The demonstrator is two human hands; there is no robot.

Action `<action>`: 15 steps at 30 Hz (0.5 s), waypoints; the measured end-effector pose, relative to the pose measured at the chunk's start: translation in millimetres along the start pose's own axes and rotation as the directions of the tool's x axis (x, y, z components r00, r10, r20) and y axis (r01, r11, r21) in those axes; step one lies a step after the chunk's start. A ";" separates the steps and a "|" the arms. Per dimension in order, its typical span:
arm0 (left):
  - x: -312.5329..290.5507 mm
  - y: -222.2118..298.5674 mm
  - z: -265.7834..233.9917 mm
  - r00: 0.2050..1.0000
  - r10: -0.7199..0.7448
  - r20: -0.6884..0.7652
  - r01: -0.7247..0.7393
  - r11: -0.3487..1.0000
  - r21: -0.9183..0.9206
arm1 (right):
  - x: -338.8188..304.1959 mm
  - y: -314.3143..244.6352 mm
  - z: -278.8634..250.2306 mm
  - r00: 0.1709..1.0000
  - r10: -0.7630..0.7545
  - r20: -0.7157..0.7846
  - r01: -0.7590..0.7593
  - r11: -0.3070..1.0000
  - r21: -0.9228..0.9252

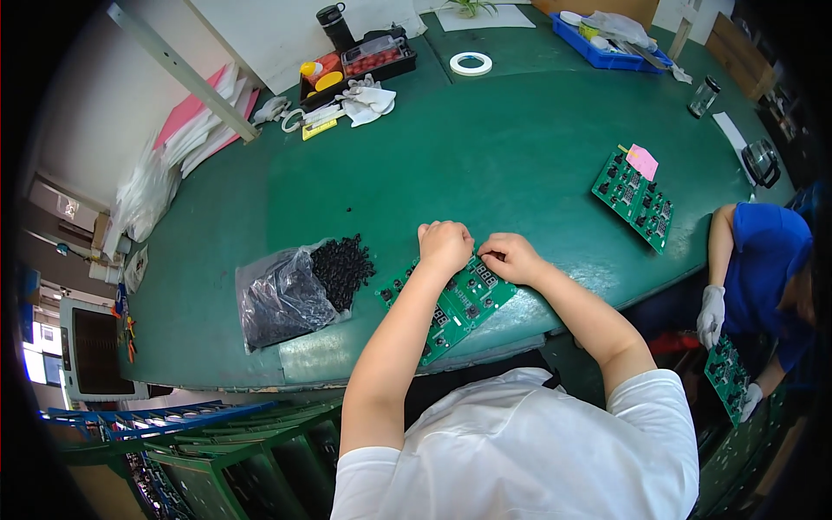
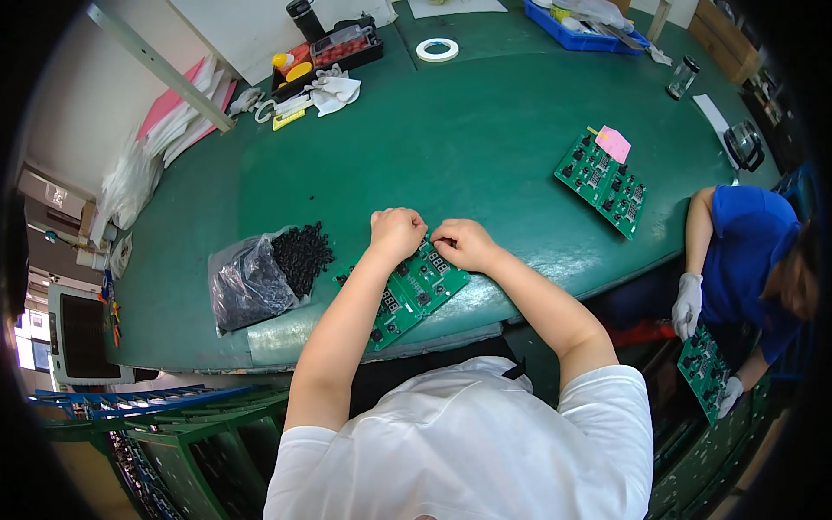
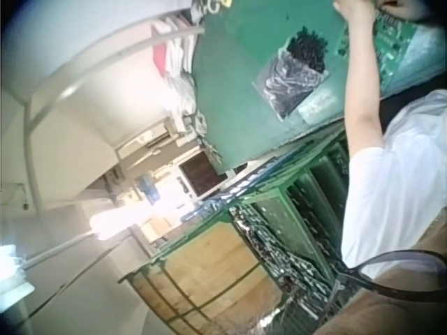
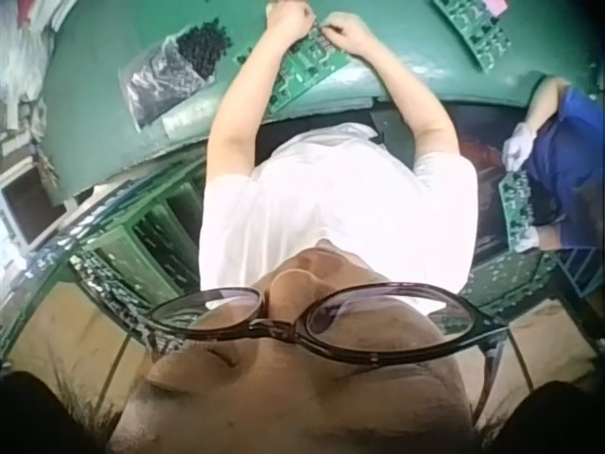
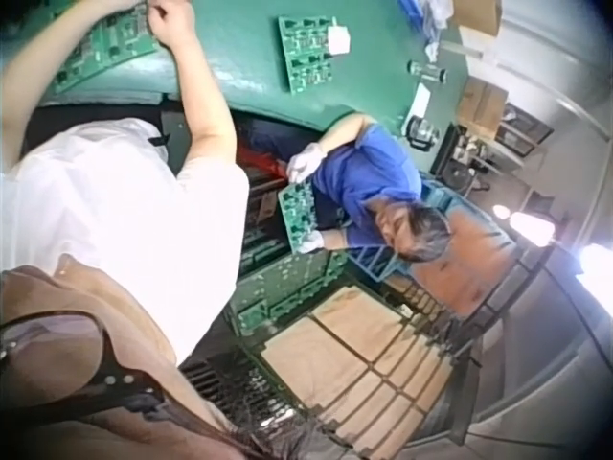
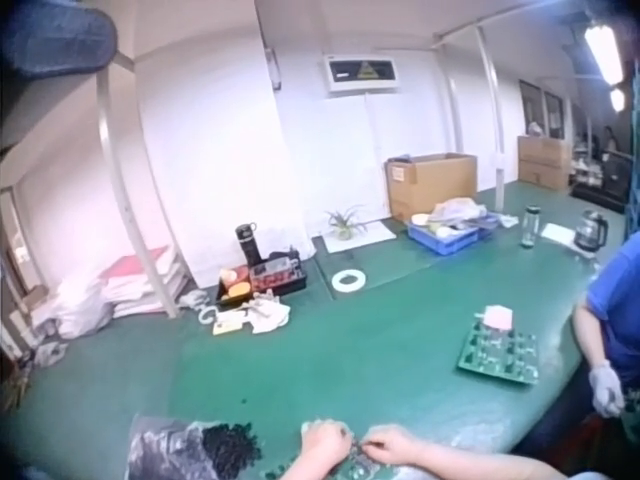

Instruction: The person assembles electronic components onto printed circuit boards by hand at a factory workbench.

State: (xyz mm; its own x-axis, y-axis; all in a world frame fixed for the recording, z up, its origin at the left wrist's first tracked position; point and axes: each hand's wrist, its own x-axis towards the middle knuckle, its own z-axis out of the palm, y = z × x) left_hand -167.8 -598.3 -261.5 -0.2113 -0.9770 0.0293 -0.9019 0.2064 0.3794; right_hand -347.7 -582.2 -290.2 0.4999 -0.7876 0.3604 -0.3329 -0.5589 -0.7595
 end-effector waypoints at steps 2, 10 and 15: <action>-1.5 2.1 -4.7 0.998 -0.028 0.051 0.028 1.000 -0.001 | -1.2 -0.9 0.6 0.997 0.076 0.019 -0.077 0.996 0.046; -33.4 19.3 -7.5 0.960 0.237 -0.149 -0.209 0.961 0.179 | 1.4 15.7 7.0 0.938 0.337 -0.076 -0.270 0.853 0.447; -46.4 23.2 -10.3 0.980 0.165 -0.110 -0.149 0.978 0.144 | 50.5 30.5 3.5 0.913 0.409 -0.006 -0.354 0.798 0.488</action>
State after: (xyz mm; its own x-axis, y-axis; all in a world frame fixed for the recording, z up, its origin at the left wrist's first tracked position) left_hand -175.1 -548.7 -244.5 -0.3148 -0.9293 0.1931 -0.9051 0.3551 0.2338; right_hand -329.8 -638.1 -297.1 0.3156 -0.9486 0.0218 -0.0522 -0.0403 -0.9978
